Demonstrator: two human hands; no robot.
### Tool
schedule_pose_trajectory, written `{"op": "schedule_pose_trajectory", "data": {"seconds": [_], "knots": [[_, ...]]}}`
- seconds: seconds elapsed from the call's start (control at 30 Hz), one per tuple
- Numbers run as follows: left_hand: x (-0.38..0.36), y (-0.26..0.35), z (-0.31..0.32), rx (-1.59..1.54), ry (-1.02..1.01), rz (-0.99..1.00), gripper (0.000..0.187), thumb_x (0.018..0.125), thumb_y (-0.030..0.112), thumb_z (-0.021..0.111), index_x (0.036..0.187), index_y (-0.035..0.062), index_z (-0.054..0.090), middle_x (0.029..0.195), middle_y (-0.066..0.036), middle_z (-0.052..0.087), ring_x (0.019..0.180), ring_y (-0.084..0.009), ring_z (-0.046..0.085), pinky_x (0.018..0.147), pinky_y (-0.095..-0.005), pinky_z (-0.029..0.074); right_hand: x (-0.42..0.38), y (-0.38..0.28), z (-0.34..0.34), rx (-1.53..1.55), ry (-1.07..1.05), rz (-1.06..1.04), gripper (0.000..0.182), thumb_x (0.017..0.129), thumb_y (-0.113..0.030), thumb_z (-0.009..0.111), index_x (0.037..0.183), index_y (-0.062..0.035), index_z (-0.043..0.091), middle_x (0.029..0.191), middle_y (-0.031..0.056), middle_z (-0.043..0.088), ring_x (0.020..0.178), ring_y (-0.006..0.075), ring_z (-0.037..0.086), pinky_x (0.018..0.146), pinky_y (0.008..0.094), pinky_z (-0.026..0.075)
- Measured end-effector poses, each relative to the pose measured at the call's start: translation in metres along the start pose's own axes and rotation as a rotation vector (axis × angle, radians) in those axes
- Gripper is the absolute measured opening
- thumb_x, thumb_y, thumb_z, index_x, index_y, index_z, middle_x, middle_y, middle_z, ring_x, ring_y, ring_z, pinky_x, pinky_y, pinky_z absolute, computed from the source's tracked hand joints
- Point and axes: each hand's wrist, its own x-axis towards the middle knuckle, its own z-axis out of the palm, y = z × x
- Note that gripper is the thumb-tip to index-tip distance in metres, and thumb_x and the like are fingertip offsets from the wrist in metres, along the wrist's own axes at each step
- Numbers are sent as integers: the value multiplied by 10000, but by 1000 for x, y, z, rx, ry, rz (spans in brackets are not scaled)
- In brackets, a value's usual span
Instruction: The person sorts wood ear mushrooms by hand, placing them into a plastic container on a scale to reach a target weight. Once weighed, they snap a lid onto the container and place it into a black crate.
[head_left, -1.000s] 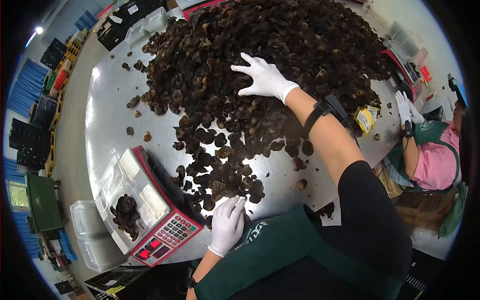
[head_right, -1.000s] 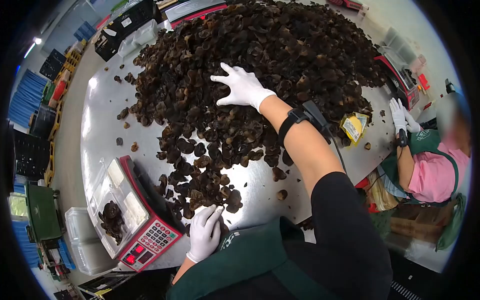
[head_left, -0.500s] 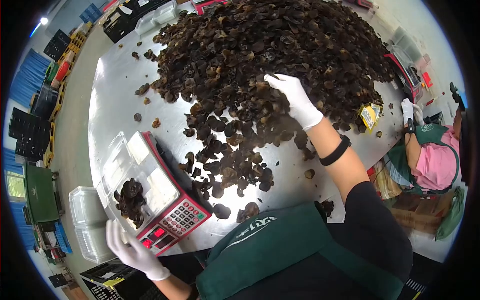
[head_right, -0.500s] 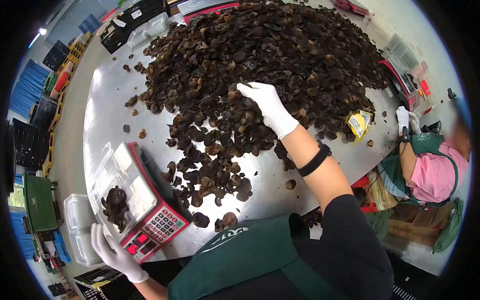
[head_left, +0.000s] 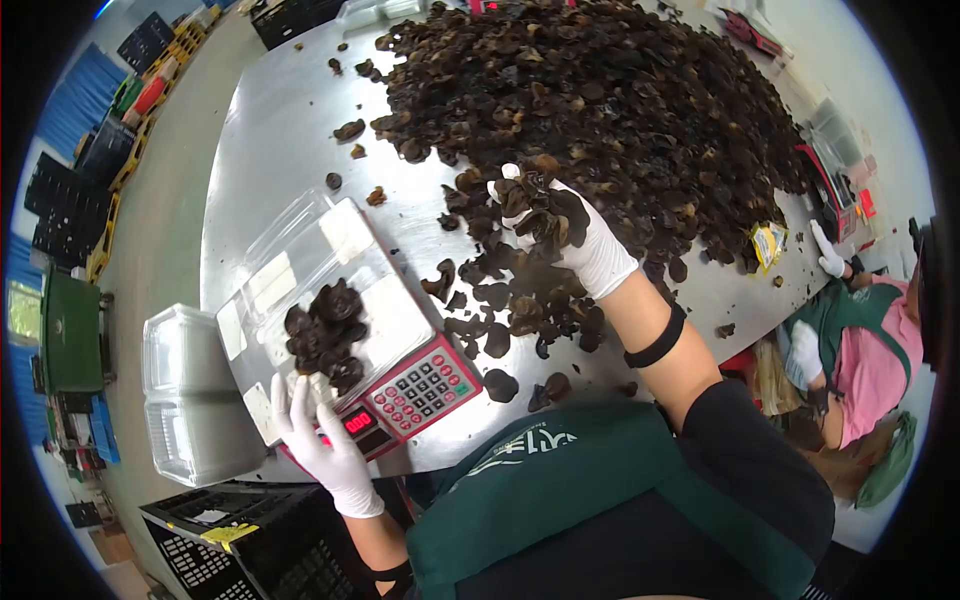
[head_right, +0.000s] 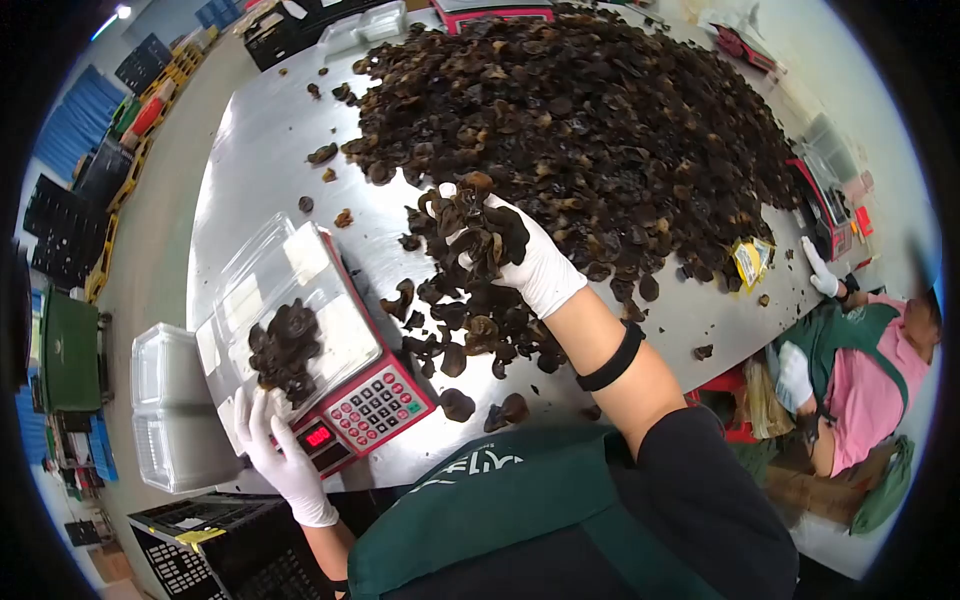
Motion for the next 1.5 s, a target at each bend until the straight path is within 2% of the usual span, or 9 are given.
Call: {"op": "schedule_pose_trajectory", "data": {"seconds": [0.37, 0.5, 0.57, 0.8, 0.97, 1.1, 1.2, 1.3, 1.5], "knots": [[34, 30, -15, -38, 181, 121, 404, 839, -43, 668, 1236, 25, 639, 1334, -171, 581, 1248, -336, 543, 1068, -417, 414, 83, 73, 58, -698, -18, 35, 460, 1013, -214, 545, 1419, -13, 462, 1224, 143, 617, 1025, 198, 645, 805, 280, 551], [49, 54, -13, -116, 245, 224, 389, 779, -47, 753, 1151, 49, 693, 1101, -116, 645, 1014, -273, 601, 910, -366, 480, 100, 121, 98, -854, 363, 18, 386, 993, -278, 575, 1284, -27, 600, 1118, 97, 664, 989, 210, 652, 818, 314, 541], [56, 62, -11, -95, 262, 283, 391, 766, -43, 770, 1135, 68, 706, 1055, -99, 651, 976, -258, 603, 877, -351, 481, 101, 140, 112, -880, 264, -24, 277, 1000, -239, 596, 1142, -13, 673, 925, 37, 702, 792, 124, 669, 657, 255, 539], [76, 56, 18, -166, 276, 268, 242, 749, 11, 812, 965, 93, 739, 891, -56, 624, 848, -214, 568, 757, -324, 456, 112, 161, 100, -1476, 184, -146, 269, 952, -222, 654, 1058, 11, 740, 962, 91, 743, 792, 111, 666, 718, 279, 530], [66, 28, 1, -251, 426, 89, 122, 811, -14, 758, 884, 57, 689, 894, -69, 645, 832, -222, 596, 777, -337, 478, 119, 165, 80, -1850, 8, -493, 274, 920, -267, 683, 1000, -11, 738, 895, 134, 709, 788, 240, 684, 745, 324, 525], [57, 9, -7, -294, 345, -21, 76, 896, -26, 647, 966, 4, 651, 1034, -99, 630, 987, -213, 599, 929, -336, 466, 116, 166, 81, -2249, -380, -399, 238, 920, -220, 684, 1049, -26, 731, 1133, 134, 682, 1083, 257, 616, 935, 358, 487], [57, 21, 0, -406, 121, 45, 391, 861, -58, 557, 1245, -1, 599, 1330, -172, 579, 1279, -295, 531, 1124, -405, 359, 120, 161, 78, -2162, -431, -374, 291, 955, -260, 627, 1128, -39, 702, 1161, 137, 674, 1118, 302, 582, 979, 404, 468], [52, 11, 13, -226, 48, 93, 518, 818, -73, 593, 1329, 6, 568, 1321, -198, 584, 1236, -354, 553, 1068, -419, 425, 117, 143, 78, -1749, -209, -170, 400, 1057, -332, 479, 1186, 2, 655, 1216, 167, 667, 1209, 290, 576, 1037, 381, 439], [45, 2, 13, -263, 27, -14, 553, 793, -111, 540, 1333, 8, 569, 1301, -196, 590, 1212, -354, 564, 1060, -416, 430, 105, 106, 81, -1783, -222, -158, 408, 1098, -284, 379, 1140, -10, 678, 1288, 131, 654, 1158, 191, 602, 1021, 325, 456]]}}
